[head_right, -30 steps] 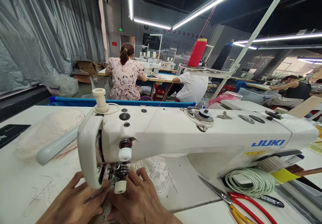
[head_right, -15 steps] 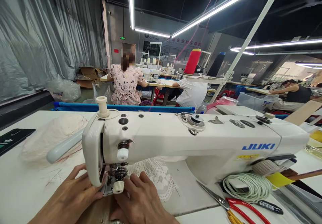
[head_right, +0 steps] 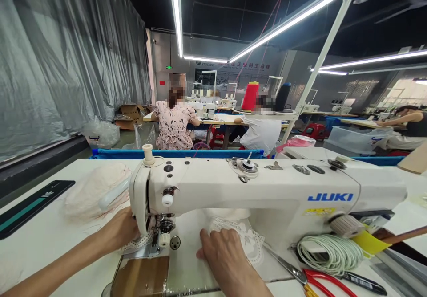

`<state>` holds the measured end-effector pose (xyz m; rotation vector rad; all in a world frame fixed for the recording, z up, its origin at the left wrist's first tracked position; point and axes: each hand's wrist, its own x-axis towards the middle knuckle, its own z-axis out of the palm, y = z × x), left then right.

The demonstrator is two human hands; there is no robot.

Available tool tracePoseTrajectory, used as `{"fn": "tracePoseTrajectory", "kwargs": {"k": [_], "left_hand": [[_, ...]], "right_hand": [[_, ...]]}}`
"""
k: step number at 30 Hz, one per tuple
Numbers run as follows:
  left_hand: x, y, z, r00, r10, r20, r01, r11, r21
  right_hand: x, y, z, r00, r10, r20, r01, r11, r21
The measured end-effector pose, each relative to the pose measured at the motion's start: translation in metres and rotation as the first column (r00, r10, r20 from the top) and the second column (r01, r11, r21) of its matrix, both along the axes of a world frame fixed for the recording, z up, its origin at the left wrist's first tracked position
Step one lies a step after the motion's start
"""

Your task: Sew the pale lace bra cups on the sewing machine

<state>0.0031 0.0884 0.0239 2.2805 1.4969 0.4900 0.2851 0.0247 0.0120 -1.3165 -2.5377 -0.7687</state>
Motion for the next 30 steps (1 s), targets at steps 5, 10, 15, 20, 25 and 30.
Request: {"fn": "tracePoseTrajectory", "kwargs": {"k": [5,10,15,20,25,30], "left_hand": [[0.007,-0.014,0.015,0.97,0.001,-0.245,-0.017,0.998,-0.064],[0.004,-0.066,0.043,0.973,-0.006,-0.229,-0.017,0.995,-0.099],[0.018,-0.118,0.087,0.905,-0.207,0.371,0.382,0.779,-0.498],[0.02,-0.105,0.071,0.782,-0.274,0.56,0.47,0.849,-0.241],[-0.008,-0.092,0.014,0.961,-0.229,0.154,0.202,0.963,0.176],[-0.007,-0.099,-0.006,0.939,-0.344,-0.015,0.307,0.816,0.49]], "right_hand": [[-0.025,-0.012,0.008,0.997,0.036,-0.074,-0.043,0.995,-0.089],[-0.048,-0.02,0.037,0.918,0.017,-0.396,-0.227,0.842,-0.489],[-0.043,-0.015,0.039,0.586,0.035,-0.81,-0.791,0.243,-0.561],[-0.041,-0.009,0.032,0.657,-0.117,-0.745,-0.742,0.074,-0.666],[-0.036,-0.008,0.048,0.848,-0.134,-0.513,-0.344,0.598,-0.724],[-0.058,-0.026,0.039,0.908,0.091,-0.408,-0.24,0.913,-0.331]]}}
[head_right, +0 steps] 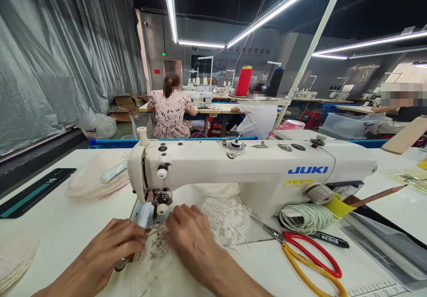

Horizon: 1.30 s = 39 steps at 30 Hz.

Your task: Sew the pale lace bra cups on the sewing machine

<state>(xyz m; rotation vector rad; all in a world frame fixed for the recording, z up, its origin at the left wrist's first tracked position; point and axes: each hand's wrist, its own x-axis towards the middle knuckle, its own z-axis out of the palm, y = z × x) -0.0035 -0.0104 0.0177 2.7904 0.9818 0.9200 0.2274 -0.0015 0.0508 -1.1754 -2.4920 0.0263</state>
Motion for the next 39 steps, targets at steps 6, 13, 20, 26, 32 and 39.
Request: {"fn": "tracePoseTrajectory", "kwargs": {"k": [6,13,20,26,32,39], "left_hand": [[0.004,0.008,-0.014,0.998,-0.047,-0.053,0.054,0.986,0.159],[0.004,0.026,-0.02,0.998,-0.025,-0.058,0.039,0.966,0.256],[0.006,0.037,-0.028,0.999,0.004,-0.04,0.008,0.963,0.27],[0.01,0.036,-0.029,0.999,0.034,0.009,-0.035,0.965,0.261],[0.01,0.03,-0.027,0.998,0.057,-0.023,-0.049,0.961,0.272],[0.008,0.022,-0.022,0.996,0.057,0.063,-0.067,0.983,0.169]], "right_hand": [[-0.018,-0.005,-0.034,0.989,0.115,0.091,-0.129,0.977,0.169],[-0.008,0.021,-0.022,0.987,0.127,0.099,-0.135,0.988,0.082],[-0.006,0.036,-0.019,0.982,0.182,0.058,-0.185,0.981,0.06],[-0.005,0.043,-0.026,0.98,0.193,0.044,-0.195,0.979,0.059],[-0.005,0.032,-0.022,0.978,0.209,0.015,-0.209,0.973,0.096],[-0.013,0.012,-0.031,0.956,0.284,-0.076,-0.275,0.955,0.116]]}}
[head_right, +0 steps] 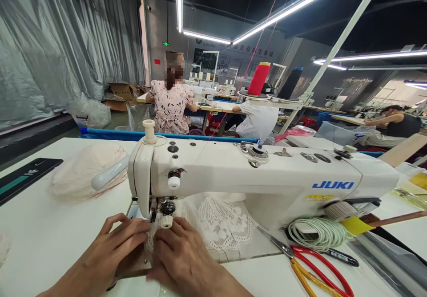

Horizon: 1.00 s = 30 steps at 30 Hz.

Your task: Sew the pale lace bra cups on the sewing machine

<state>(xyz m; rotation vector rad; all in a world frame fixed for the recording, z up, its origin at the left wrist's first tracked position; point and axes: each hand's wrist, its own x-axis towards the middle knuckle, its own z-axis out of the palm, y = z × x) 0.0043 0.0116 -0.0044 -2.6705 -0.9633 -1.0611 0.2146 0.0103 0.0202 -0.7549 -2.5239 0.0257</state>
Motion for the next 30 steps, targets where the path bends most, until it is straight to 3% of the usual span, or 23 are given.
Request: {"fn": "tracePoseTrajectory", "kwargs": {"k": [10,17,24,30], "left_hand": [[0.009,0.006,0.002,1.0,-0.024,0.013,0.025,0.998,-0.052],[0.011,0.004,0.004,0.998,-0.041,0.05,0.048,0.989,-0.138],[0.013,0.004,0.008,0.998,-0.03,0.047,0.036,0.991,-0.125],[0.018,0.003,0.005,0.993,0.018,0.113,0.002,0.984,-0.176]], "right_hand": [[-0.001,0.002,-0.004,0.999,0.039,-0.024,-0.037,0.996,0.087],[-0.001,0.003,-0.01,0.999,-0.025,-0.04,0.027,0.998,0.049],[0.001,0.002,-0.006,0.995,0.07,-0.077,-0.06,0.991,0.117],[0.001,0.003,-0.005,0.993,0.077,-0.09,-0.067,0.992,0.11]]}}
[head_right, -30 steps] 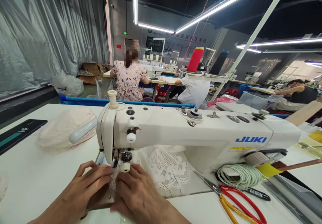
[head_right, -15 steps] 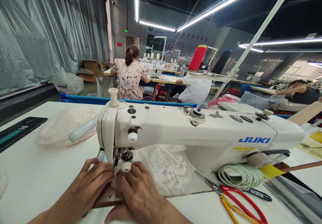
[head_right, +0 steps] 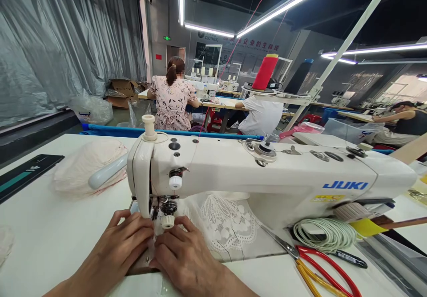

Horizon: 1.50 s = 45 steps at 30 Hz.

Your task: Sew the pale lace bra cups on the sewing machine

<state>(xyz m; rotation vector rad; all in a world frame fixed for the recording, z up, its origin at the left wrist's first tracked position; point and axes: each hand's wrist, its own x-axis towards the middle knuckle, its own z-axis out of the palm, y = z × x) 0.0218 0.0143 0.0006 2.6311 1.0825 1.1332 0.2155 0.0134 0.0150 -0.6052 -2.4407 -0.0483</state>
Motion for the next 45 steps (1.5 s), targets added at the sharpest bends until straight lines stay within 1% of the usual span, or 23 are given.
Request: {"fn": "tracePoseTrajectory", "kwargs": {"k": [4,8,13,16,18,21,25,28,33,39,42,45], "left_hand": [[0.0,-0.001,-0.004,0.998,0.056,-0.015,-0.057,0.998,-0.031],[-0.002,-0.004,-0.006,0.999,0.037,-0.031,-0.039,0.997,-0.068],[-0.002,-0.004,-0.001,1.0,0.024,0.009,-0.024,1.0,0.002],[-0.001,-0.004,0.0,1.0,0.014,0.006,-0.014,1.0,0.016],[-0.002,-0.004,-0.002,1.0,0.012,0.005,-0.012,0.999,0.032],[-0.005,-0.004,-0.01,0.999,0.022,0.023,-0.024,0.996,0.086],[-0.01,-0.005,-0.02,0.997,0.047,-0.057,-0.04,0.993,0.112],[-0.012,-0.005,-0.022,0.998,0.034,-0.055,-0.025,0.987,0.16],[-0.013,-0.005,-0.02,0.998,0.013,-0.067,0.0,0.981,0.193],[-0.011,-0.006,-0.02,0.997,0.024,-0.07,-0.009,0.979,0.203],[-0.008,-0.006,-0.013,0.996,0.028,-0.081,-0.006,0.967,0.254],[-0.004,-0.005,-0.005,0.993,0.044,-0.11,-0.005,0.945,0.327]], "right_hand": [[0.0,-0.001,0.0,0.999,0.025,0.021,-0.025,1.0,0.003],[0.001,-0.003,0.002,0.999,0.023,0.037,-0.022,1.0,-0.013],[0.002,-0.003,0.001,0.997,0.021,0.071,-0.02,1.0,-0.018],[0.002,-0.002,-0.001,0.996,0.028,0.087,-0.027,1.0,-0.009],[0.001,-0.002,-0.002,0.996,0.024,0.089,-0.024,1.0,0.006],[0.0,-0.002,-0.004,0.997,0.017,0.074,-0.019,0.999,0.028],[0.0,-0.001,-0.004,0.998,0.042,0.049,-0.043,0.999,0.031],[0.0,-0.002,-0.004,0.997,0.035,0.063,-0.036,0.999,0.014],[0.0,-0.003,-0.007,0.997,0.034,0.071,-0.036,0.999,0.025],[0.0,-0.002,-0.006,0.996,0.044,0.084,-0.044,0.999,0.004],[0.0,-0.002,-0.001,0.999,0.039,0.029,-0.039,0.999,0.0],[0.0,-0.003,0.002,0.999,-0.029,-0.036,0.03,1.0,0.006]]}}
